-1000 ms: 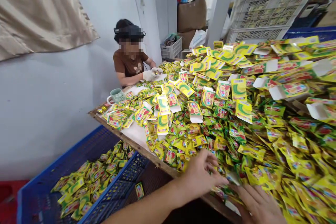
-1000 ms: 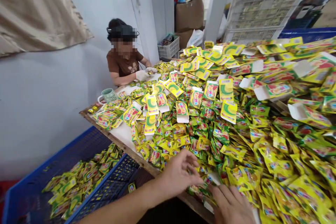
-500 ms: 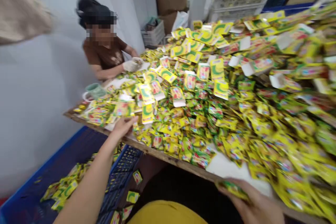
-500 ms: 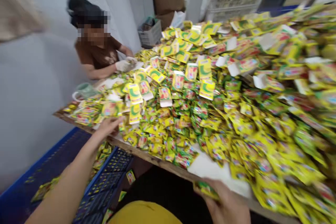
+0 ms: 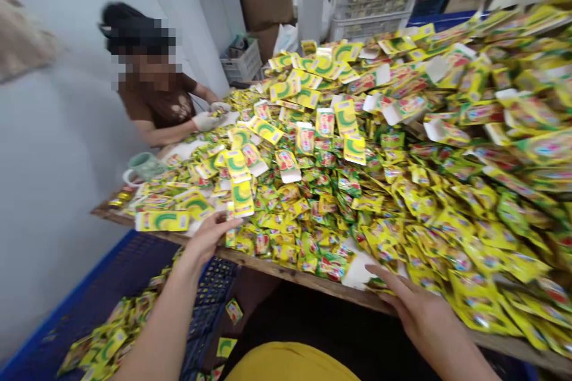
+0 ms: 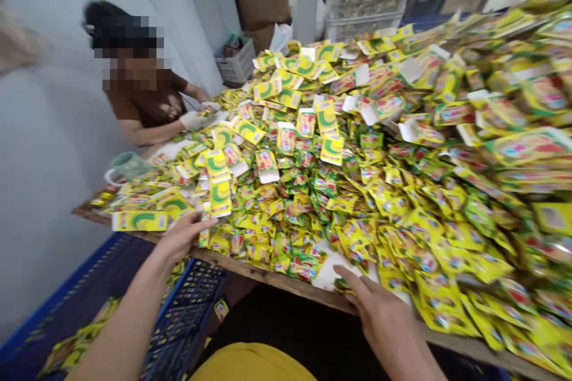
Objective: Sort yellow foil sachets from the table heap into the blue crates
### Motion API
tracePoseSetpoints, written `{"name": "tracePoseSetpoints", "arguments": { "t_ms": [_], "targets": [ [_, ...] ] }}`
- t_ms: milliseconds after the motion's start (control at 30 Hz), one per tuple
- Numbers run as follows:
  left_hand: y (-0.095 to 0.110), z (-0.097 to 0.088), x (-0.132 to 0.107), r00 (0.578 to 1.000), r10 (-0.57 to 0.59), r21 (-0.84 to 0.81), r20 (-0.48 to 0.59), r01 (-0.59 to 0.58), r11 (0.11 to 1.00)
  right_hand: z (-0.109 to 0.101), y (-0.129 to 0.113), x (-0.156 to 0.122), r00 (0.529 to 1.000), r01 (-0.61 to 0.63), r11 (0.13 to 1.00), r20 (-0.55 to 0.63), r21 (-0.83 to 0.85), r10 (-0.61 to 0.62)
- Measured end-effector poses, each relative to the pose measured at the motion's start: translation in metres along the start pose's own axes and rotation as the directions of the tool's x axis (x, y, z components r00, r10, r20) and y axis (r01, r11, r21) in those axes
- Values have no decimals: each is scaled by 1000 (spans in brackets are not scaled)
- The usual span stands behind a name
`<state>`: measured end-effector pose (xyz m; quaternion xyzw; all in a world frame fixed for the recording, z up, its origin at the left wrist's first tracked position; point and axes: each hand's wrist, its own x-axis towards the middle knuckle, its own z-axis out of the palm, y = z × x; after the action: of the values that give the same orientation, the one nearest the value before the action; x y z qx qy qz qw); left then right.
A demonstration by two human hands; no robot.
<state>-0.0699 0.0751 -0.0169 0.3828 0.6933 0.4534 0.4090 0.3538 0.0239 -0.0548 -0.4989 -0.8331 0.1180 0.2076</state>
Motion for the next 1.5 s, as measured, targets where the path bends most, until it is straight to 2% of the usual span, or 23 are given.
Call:
{"name": "tracePoseSetpoints", "arguments": {
  "t_ms": [67,133,200,267,300,333,367,400,467,500,533,567,667,833,900,967,1067,1200,1267,1333,1400,1433,1500],
  "targets": [
    [4,3,2,996,84,76,-24,-82,994,5,14,9,999,29,999,-13,-34,-29],
    [10,7,1,980,145,120,-134,-129,984,9,24,15,998,9,997,-61,-79,-14],
    [19,17,-6,928,233,193,-289,-183,964,8,27,18,997,-29,994,-78,-109,20],
    [30,36,-19,846,363,325,-390,-242,914,2,23,19,993,-97,991,-71,-91,91],
    [34,50,-28,830,428,396,-358,-281,874,-1,17,20,985,-151,987,-94,-61,145],
    [38,67,-38,836,487,454,-253,-342,823,-5,10,22,968,-209,978,-142,-4,207],
    [41,86,-49,845,528,481,-86,-429,765,-8,1,25,932,-269,960,-231,72,279],
    [41,106,-60,832,545,467,106,-526,711,-11,-10,29,868,-321,933,-345,162,358],
    [38,148,-78,732,564,405,383,-682,609,-15,-33,39,676,-348,874,-555,339,484],
    [36,166,-85,693,572,387,438,-720,576,-16,-43,44,607,-318,863,-615,394,504],
    [32,182,-89,680,578,381,451,-733,564,-16,-52,48,594,-264,876,-648,403,477],
    [29,195,-92,686,578,384,441,-727,569,-15,-58,51,614,-215,903,-668,372,422],
    [23,216,-94,727,565,383,390,-686,618,-12,-62,55,738,-121,959,-623,255,259],
    [22,223,-101,727,567,313,387,-682,661,-31,-48,53,933,-156,948,-273,278,233],
    [25,223,-106,747,539,222,389,-643,733,-46,-43,54,968,-146,951,-158,273,194],
    [28,223,-109,768,481,80,422,-560,824,-58,-39,54,972,-159,947,-123,280,200],
    [30,221,-108,753,401,-105,522,-410,906,-65,-34,54,960,-191,952,-157,241,232],
    [23,218,-101,725,376,-223,577,-302,927,-61,-34,53,990,-70,993,-115,100,81],
    [20,215,-99,713,370,-231,595,-289,929,-58,-34,48,997,-32,986,-63,161,42],
    [19,211,-98,695,360,-239,622,-270,933,-53,-34,40,986,-83,944,-108,321,123],
    [20,205,-98,675,355,-274,647,-228,934,-45,-35,32,921,-210,810,-168,547,352],
    [21,202,-99,670,348,-297,656,-194,935,-40,-36,28,867,-272,691,-141,669,478],
    [25,198,-99,667,309,-339,678,-89,937,-29,-40,24,787,-344,397,31,851,616]
  ]
}}
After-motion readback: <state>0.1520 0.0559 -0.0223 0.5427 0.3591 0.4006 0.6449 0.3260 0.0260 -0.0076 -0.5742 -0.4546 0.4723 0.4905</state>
